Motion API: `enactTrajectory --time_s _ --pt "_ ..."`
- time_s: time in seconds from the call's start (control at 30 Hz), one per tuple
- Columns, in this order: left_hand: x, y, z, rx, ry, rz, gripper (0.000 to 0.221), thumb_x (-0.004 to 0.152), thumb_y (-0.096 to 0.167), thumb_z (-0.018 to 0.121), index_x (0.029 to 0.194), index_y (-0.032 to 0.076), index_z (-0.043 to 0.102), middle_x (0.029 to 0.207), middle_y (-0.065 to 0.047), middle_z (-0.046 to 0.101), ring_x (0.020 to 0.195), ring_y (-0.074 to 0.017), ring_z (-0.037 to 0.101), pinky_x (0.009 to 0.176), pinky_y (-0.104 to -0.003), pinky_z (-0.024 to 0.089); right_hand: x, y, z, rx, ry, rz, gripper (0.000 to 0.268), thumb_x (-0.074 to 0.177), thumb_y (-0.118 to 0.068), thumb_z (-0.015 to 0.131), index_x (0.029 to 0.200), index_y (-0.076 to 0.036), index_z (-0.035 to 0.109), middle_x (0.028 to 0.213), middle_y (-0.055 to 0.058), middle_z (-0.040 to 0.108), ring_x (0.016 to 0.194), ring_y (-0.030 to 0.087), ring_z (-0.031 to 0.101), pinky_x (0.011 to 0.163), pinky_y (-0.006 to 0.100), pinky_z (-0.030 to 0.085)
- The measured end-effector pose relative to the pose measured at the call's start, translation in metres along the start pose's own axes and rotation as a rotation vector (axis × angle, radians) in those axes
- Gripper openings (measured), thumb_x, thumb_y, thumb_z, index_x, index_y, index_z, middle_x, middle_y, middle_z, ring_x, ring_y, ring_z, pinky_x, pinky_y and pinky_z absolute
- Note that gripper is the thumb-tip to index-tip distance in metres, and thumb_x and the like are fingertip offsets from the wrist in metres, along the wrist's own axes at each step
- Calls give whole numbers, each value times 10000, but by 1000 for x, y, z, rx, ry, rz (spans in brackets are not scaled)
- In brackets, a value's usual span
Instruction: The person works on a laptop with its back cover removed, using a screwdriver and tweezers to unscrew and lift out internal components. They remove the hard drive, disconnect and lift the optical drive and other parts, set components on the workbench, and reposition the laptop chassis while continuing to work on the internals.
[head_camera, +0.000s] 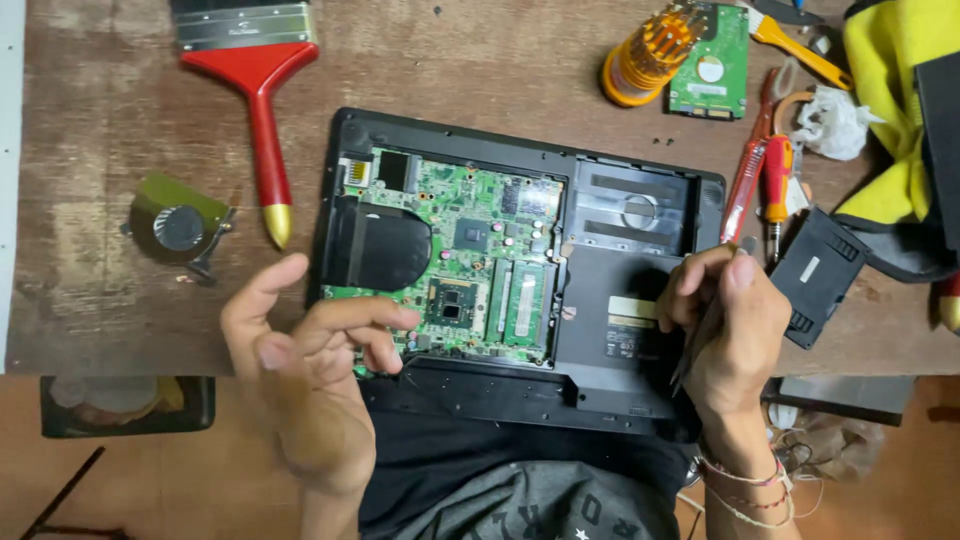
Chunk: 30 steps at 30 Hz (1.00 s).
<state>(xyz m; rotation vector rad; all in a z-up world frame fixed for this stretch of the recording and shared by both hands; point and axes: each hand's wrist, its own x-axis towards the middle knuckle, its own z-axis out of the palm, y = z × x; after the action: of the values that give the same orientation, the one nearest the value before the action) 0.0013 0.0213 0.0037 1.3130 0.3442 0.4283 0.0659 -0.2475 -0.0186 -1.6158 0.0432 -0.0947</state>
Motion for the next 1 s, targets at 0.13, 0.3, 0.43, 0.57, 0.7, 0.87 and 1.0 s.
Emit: enactTrajectory --time_s 0.13,0.3,0.43,0.57,0.7,0.87,1.0 --pt "11 -2 -10 268 -67 173 547 1092 492 249 1243 -18 373 766 -166 727 477 -154 501 546 -260 354 -7 -14 24 -48 -19 -16 471 1084 -405 432 862 1 523 631 84 404 505 159 419 479 257 358" --pt "12 -6 -17 282 -132 100 517 1050 425 307 1244 -24 474 769 -132 758 473 -122 486 484 -223 337 -16 -11 39 -152 -24 -203 305 1134 -255 435 1000 -10 559 833 122 590 659 217 638 614 289 557" --pt "14 0 -17 289 -127 74 507 1040 413 309 1247 -11 495 754 -112 762 470 -121 493 485 -218 359 -36 -1 35 -444 23 -365 285 1117 -202 492 1001 16 634 962 155 674 805 209 644 726 298 517" --pt "13 2 -16 403 -161 126 515 1052 403 270 1238 -7 519 753 -47 771 449 -128 521 508 -229 441 -51 -11 46 -449 -66 -529 254 1017 -132 541 975 95 648 901 218 707 834 327 758 750 337 623" --pt "9 -5 -13 260 -53 208 420 1062 294 311 1222 -72 442 755 -164 726 473 -148 472 489 -234 337 -51 -25 61 -498 -162 -706 274 955 -135 552 889 120 629 790 250 692 739 367 779 659 341 654" --pt "9 -12 -8 142 193 230 312 1061 289 365 1177 3 408 759 -218 677 473 -158 412 513 -246 335 -56 -36 72 -547 -282 -740 190 927 -118 614 953 63 668 845 166 733 818 327 812 706 310 688" --pt "8 -13 -11 70 175 216 277 1071 259 347 1184 11 395 746 -236 649 481 -175 421 524 -266 398 -60 -38 81 -553 -380 -767 193 925 -109 659 1046 41 669 916 184 772 818 283 810 751 296 677"
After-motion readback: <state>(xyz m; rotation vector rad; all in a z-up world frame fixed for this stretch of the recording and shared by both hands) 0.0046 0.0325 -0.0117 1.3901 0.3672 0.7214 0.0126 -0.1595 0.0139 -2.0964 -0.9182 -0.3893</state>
